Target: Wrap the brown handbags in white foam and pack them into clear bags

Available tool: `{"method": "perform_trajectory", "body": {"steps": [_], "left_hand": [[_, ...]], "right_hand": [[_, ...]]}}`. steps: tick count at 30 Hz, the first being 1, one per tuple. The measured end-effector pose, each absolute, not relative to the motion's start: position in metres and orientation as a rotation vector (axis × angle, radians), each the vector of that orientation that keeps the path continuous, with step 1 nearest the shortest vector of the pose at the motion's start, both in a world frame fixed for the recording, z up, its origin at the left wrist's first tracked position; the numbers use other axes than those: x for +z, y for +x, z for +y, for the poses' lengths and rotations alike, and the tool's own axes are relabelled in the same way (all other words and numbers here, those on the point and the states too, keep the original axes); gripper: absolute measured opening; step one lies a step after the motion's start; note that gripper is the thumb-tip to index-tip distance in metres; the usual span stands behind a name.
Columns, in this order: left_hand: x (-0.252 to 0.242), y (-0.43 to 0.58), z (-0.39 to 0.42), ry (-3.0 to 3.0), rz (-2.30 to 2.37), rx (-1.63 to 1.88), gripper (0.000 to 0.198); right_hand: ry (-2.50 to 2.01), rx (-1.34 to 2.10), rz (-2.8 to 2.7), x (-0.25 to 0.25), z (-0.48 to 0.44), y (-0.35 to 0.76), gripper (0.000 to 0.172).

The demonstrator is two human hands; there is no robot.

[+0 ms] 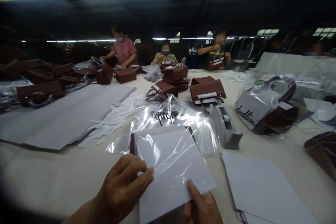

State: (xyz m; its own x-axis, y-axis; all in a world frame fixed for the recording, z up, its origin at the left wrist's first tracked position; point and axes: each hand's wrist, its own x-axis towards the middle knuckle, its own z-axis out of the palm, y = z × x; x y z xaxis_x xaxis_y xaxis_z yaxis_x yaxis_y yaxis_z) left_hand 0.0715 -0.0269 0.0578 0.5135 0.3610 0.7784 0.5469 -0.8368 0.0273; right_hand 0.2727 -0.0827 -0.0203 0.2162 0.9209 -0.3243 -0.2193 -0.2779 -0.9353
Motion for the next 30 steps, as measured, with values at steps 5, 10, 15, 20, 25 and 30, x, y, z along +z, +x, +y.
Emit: {"method": "perform_trajectory", "body": {"steps": [5,10,15,20,25,30], "left_hand": [[0.024,0.079,-0.019,-2.661,-0.789,-1.064,0.013],[-0.003,0.079,-0.009,-2.713,-0.767,-1.04,0.018],[-0.006,0.073,-0.006,-2.763,-0.744,-1.006,0.02],[-0.005,0.073,-0.006,-2.748,-0.694,-0.998,0.021],[-0.002,0.076,-0.007,-2.737,-0.721,-1.0,0.021],[0.014,0.069,-0.013,-2.901,-0.631,-0.706,0.045]], "right_hand": [[-1.182,1.456,-0.348,-0.004,-0.049,0.245,0.044],[-1.271,1.465,-0.605,-0.008,-0.075,0.28,0.043],[-2.009,0.399,-1.289,-0.044,-0.115,0.377,0.049],[-2.213,-0.439,-1.846,-0.091,-0.111,0.422,0.071],[-2.186,-0.596,-1.927,-0.094,-0.102,0.415,0.042],[-2.175,-0.637,-1.984,-0.049,-0.102,0.424,0.032]]}}
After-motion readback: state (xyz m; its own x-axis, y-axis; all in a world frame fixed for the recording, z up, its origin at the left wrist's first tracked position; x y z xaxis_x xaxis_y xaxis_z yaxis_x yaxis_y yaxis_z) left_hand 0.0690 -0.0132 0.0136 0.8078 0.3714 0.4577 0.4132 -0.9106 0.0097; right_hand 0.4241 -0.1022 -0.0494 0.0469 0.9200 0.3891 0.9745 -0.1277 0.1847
